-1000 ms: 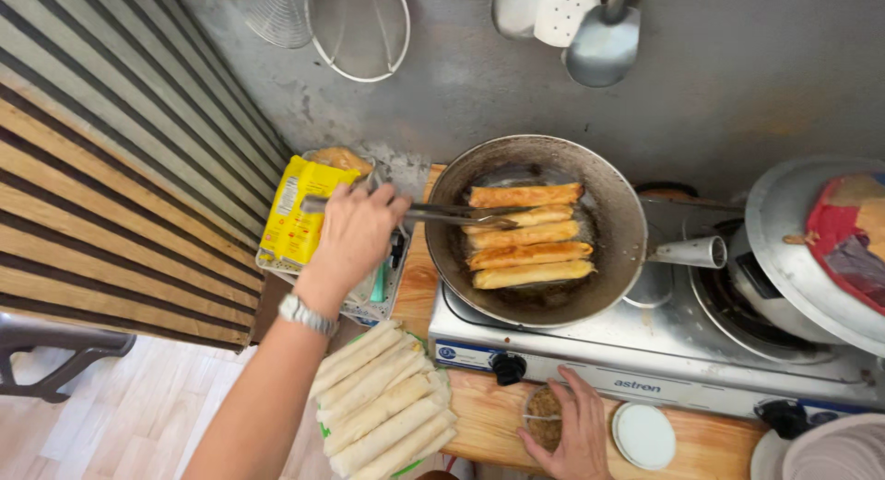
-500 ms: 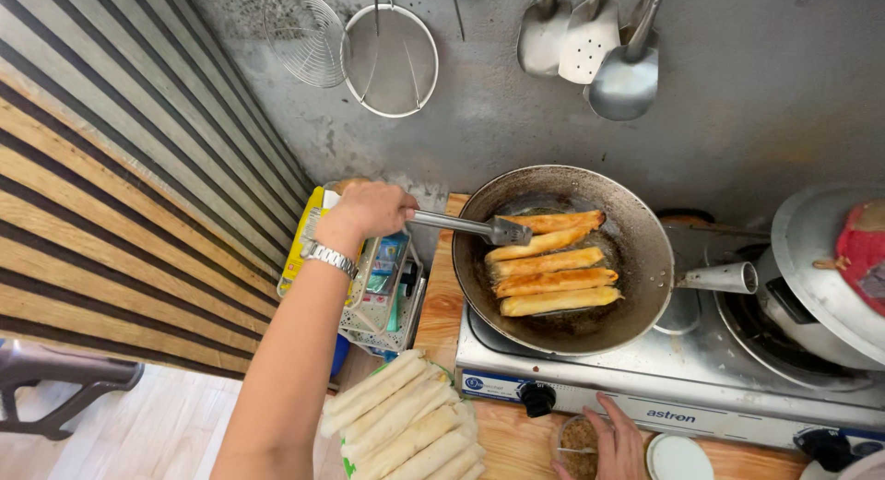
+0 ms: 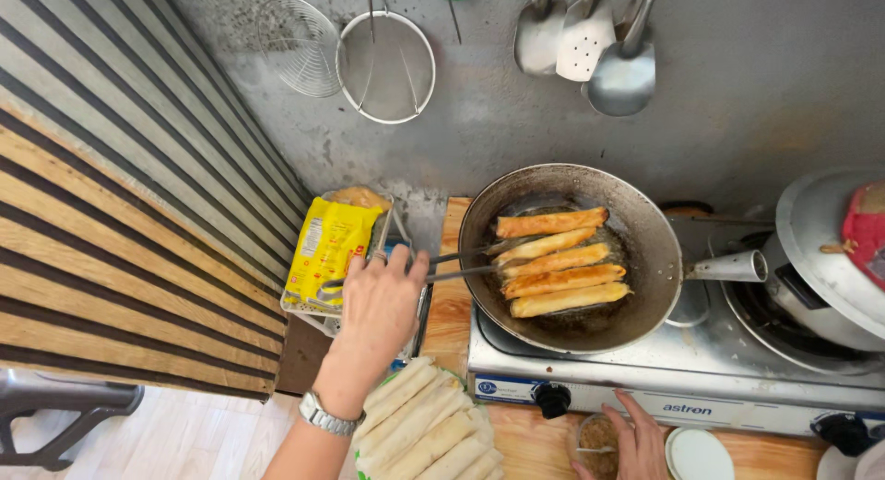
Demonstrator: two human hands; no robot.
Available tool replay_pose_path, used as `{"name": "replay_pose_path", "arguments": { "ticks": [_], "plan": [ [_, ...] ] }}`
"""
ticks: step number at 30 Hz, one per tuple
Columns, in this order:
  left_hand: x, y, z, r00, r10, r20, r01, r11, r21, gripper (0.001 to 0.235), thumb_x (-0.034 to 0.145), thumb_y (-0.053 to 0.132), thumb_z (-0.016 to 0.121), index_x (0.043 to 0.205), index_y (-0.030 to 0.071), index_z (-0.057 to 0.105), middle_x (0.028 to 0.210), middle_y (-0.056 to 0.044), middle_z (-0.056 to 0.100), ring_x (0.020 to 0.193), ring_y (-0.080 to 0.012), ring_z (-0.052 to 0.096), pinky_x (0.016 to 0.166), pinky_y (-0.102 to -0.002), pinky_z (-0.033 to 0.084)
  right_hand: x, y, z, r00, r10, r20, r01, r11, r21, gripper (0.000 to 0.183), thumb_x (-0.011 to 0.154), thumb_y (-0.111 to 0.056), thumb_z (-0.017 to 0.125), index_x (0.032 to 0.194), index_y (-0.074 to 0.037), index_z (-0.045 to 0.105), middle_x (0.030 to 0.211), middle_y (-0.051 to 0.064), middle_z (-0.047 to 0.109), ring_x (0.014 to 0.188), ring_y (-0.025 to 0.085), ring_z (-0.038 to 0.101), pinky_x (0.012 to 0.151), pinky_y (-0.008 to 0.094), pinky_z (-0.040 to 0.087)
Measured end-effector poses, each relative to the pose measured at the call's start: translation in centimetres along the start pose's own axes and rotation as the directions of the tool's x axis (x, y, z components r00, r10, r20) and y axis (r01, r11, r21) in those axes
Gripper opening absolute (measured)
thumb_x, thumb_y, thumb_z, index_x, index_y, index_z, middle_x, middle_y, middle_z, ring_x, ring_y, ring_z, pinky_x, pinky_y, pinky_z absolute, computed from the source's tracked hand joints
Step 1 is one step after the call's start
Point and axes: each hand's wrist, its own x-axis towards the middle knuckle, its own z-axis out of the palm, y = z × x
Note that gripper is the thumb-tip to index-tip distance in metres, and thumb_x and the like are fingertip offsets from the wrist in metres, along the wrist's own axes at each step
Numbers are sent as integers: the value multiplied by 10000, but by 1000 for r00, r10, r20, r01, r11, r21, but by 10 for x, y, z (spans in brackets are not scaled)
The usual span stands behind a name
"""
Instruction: The person uses tongs to turn and adjust several spring rolls frying in a pan of hot oil on a portable gas stove. The person repeatedly flips the rolls to ensure even browning while keeping them submerged in the oil.
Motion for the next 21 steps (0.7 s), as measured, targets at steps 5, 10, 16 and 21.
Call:
{"name": "replay_pose_path", "arguments": {
  "ticks": [5,10,16,21],
  "plan": [
    [-7,-8,12,998,1,-66,0,1000,15,443,758,56,694,1199,94,708,943,-79,640,881,-277,653,822,-454,469,3,-5,-2,999,-9,-40,8,1000,-28,917,511,-503,875,1194,29,575,1361,233,496,1228,437,519,1044,568,405],
    [1,-30,32,999,-44,1,44,999,-5,365,767,91,684,1122,163,737,961,-62,665,885,-275,675,810,-453,476,4,-3,-3,1000,-23,-4,23,1000,-4,929,482,-421,897,1206,45,547,1382,261,476,1222,457,508,1022,567,405],
    [31,-74,47,940,-130,317,204,955,-213,226,931,286,624,1101,253,769,992,-92,747,936,-311,703,815,-479,515,10,-13,-11,999,15,49,-16,1000,23,958,472,-361,890,1252,35,499,1417,268,429,1274,461,449,1045,564,357],
    [56,-92,49,883,-141,448,276,927,-253,265,912,356,606,1066,246,792,996,-124,760,993,-333,699,853,-477,519,12,-18,-17,993,57,108,-61,997,36,987,499,-379,894,1289,33,469,1432,258,392,1307,451,403,1070,577,324]
  ]
}}
